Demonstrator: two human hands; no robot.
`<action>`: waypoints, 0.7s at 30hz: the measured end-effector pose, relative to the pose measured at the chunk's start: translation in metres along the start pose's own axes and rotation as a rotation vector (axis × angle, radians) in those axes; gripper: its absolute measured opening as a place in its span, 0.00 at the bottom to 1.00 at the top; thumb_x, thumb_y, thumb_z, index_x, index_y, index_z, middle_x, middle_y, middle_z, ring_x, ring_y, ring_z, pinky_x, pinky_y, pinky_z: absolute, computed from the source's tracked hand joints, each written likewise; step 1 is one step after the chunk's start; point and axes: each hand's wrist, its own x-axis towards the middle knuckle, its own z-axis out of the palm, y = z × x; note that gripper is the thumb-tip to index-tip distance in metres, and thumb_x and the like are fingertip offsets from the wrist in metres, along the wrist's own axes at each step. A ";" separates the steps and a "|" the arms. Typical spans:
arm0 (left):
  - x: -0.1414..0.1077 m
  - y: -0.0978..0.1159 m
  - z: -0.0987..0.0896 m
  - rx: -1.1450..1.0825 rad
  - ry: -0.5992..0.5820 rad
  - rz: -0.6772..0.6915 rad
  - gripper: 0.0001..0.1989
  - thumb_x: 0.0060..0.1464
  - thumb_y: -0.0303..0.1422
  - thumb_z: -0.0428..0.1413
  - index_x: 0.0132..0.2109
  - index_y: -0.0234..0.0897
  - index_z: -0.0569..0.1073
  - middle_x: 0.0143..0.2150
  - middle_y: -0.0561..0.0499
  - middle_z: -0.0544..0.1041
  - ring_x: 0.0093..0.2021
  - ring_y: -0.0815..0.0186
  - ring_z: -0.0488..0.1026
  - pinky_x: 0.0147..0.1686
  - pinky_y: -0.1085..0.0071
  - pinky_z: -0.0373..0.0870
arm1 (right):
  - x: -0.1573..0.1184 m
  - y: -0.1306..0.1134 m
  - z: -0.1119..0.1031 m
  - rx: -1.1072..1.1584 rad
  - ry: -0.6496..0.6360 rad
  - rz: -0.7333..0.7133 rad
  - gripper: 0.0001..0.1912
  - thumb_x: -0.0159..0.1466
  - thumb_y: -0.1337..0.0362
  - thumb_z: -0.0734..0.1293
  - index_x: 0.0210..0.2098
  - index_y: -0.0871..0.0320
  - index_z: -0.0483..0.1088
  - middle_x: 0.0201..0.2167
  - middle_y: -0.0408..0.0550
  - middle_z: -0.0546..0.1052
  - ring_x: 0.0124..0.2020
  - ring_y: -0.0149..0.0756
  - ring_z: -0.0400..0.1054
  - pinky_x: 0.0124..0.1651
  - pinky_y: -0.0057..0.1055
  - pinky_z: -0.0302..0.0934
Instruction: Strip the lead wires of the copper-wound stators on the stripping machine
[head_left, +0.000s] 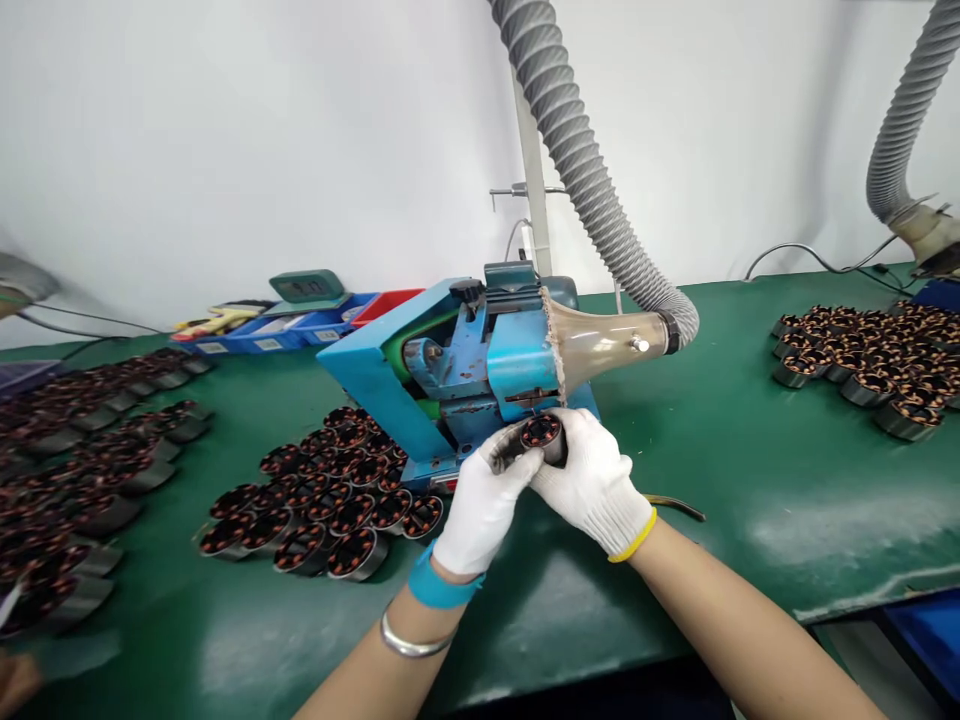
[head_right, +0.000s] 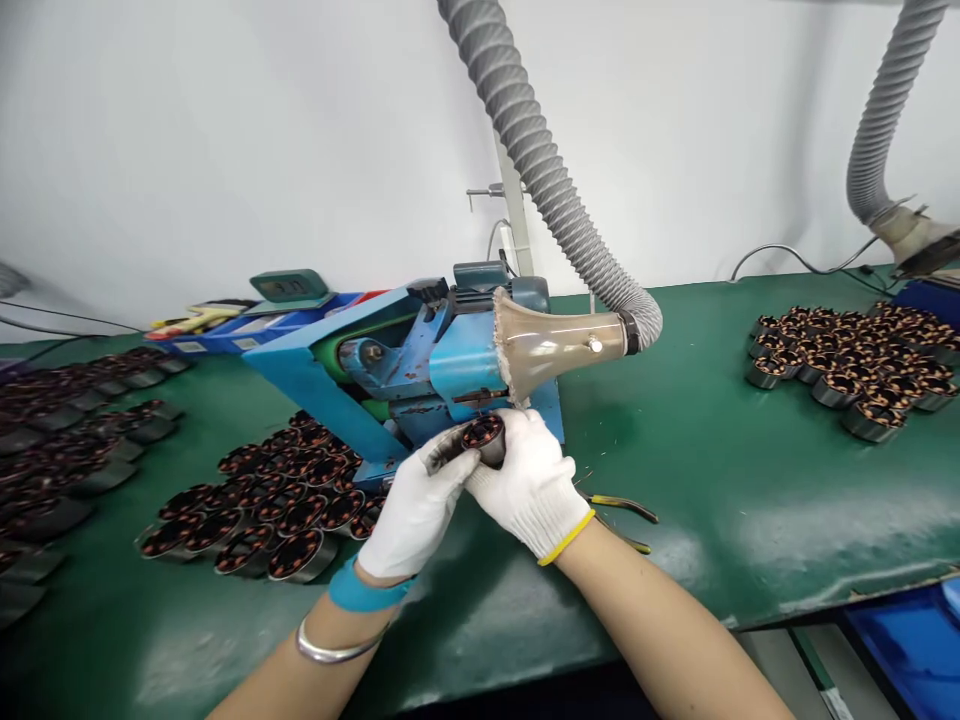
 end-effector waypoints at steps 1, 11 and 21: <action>0.003 0.002 -0.002 0.008 -0.011 0.002 0.26 0.46 0.42 0.65 0.49 0.31 0.76 0.51 0.41 0.79 0.53 0.52 0.74 0.58 0.56 0.68 | 0.001 -0.002 0.001 -0.026 0.009 -0.007 0.20 0.56 0.61 0.70 0.48 0.57 0.69 0.42 0.50 0.72 0.43 0.45 0.70 0.49 0.41 0.66; 0.016 0.018 -0.001 0.118 -0.019 -0.005 0.24 0.45 0.43 0.65 0.46 0.31 0.79 0.47 0.43 0.81 0.52 0.51 0.74 0.58 0.55 0.68 | 0.003 -0.002 0.018 -0.170 0.063 -0.047 0.18 0.67 0.54 0.61 0.49 0.62 0.65 0.43 0.56 0.70 0.39 0.43 0.69 0.47 0.39 0.67; 0.015 0.027 0.004 0.175 -0.011 0.010 0.22 0.46 0.42 0.64 0.45 0.31 0.78 0.46 0.44 0.81 0.50 0.53 0.76 0.54 0.58 0.71 | 0.007 0.005 0.024 0.051 0.169 -0.128 0.16 0.65 0.58 0.62 0.49 0.60 0.65 0.42 0.55 0.71 0.45 0.45 0.69 0.50 0.41 0.67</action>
